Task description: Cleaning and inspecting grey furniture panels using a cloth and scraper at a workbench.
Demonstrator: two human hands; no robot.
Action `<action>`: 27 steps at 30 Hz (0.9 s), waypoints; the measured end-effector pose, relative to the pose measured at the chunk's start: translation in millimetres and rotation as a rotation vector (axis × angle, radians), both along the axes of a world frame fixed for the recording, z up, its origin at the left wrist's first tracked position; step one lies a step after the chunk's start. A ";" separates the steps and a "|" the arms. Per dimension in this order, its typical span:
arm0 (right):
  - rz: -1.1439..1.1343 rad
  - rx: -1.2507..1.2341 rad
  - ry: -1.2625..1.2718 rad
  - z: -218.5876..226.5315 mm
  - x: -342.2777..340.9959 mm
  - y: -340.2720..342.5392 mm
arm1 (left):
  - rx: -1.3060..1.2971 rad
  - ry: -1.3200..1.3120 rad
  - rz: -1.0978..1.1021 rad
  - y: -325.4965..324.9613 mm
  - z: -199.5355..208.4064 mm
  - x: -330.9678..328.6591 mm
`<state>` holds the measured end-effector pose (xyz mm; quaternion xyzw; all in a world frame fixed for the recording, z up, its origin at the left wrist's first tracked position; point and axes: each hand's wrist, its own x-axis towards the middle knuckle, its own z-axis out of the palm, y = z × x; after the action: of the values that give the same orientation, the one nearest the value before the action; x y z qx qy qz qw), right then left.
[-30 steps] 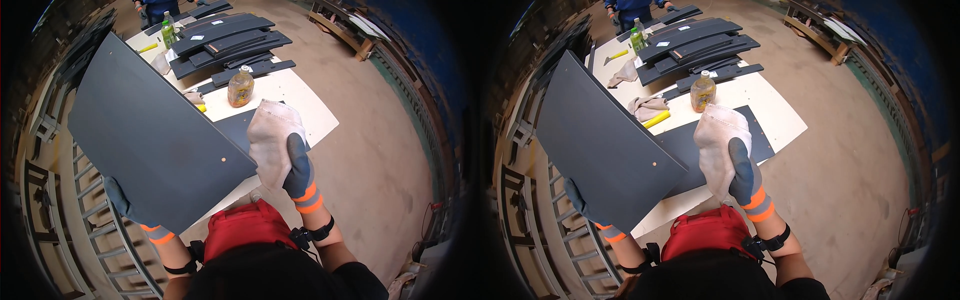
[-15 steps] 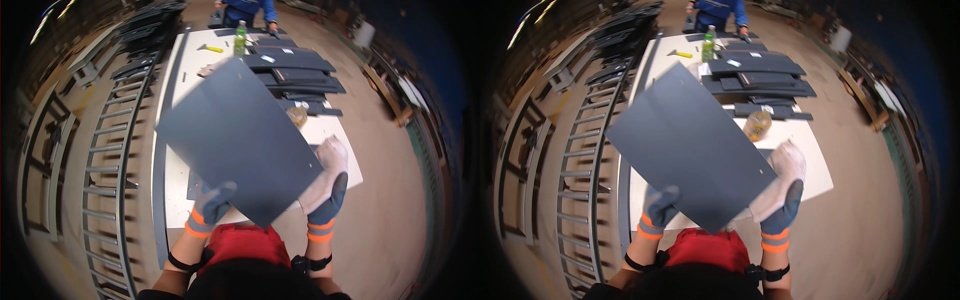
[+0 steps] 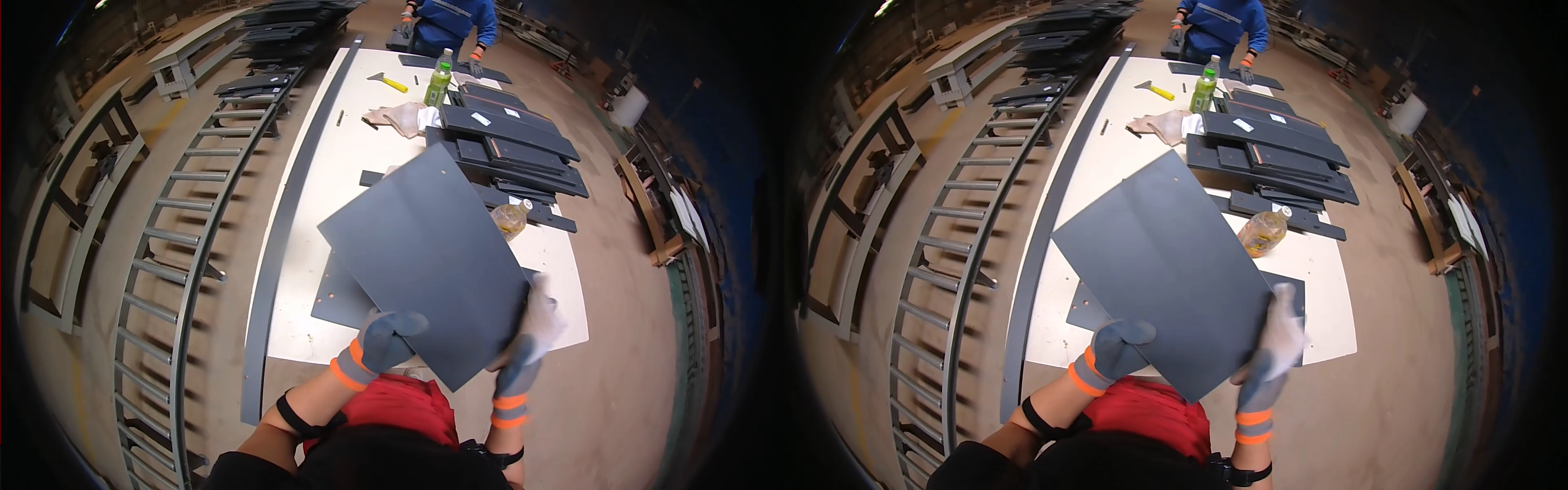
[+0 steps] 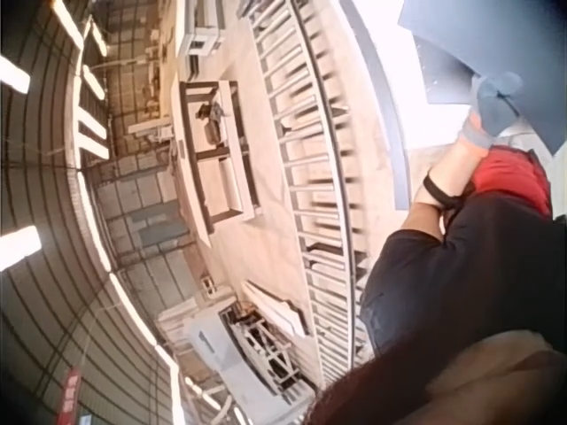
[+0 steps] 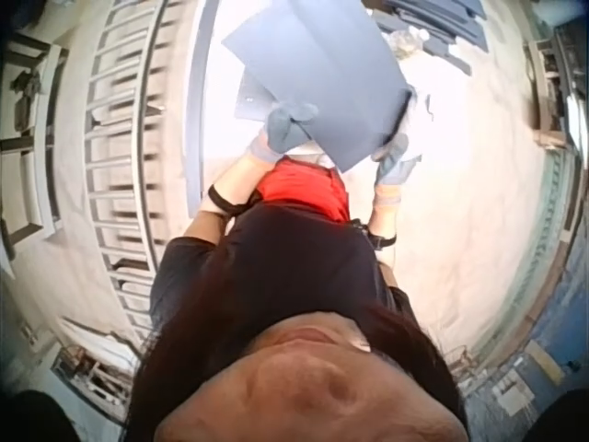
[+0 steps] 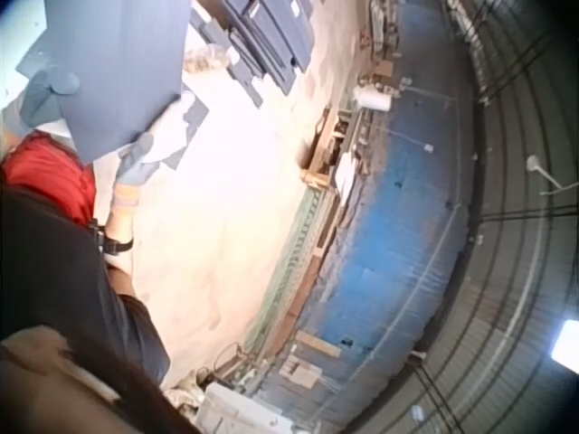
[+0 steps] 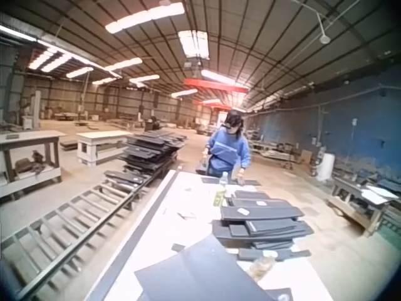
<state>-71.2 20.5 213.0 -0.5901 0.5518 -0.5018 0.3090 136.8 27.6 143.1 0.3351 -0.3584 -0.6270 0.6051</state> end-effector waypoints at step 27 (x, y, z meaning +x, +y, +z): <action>0.279 0.293 -0.987 -26.8 -283.6 -166.7 | -0.047 -0.445 0.055 -409.9 93.5 -228.2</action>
<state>-354.9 -146.3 186.2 -0.3022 0.3216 -0.5915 0.6748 -91.4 -382.3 236.6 0.4604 -0.4884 -0.5123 0.5357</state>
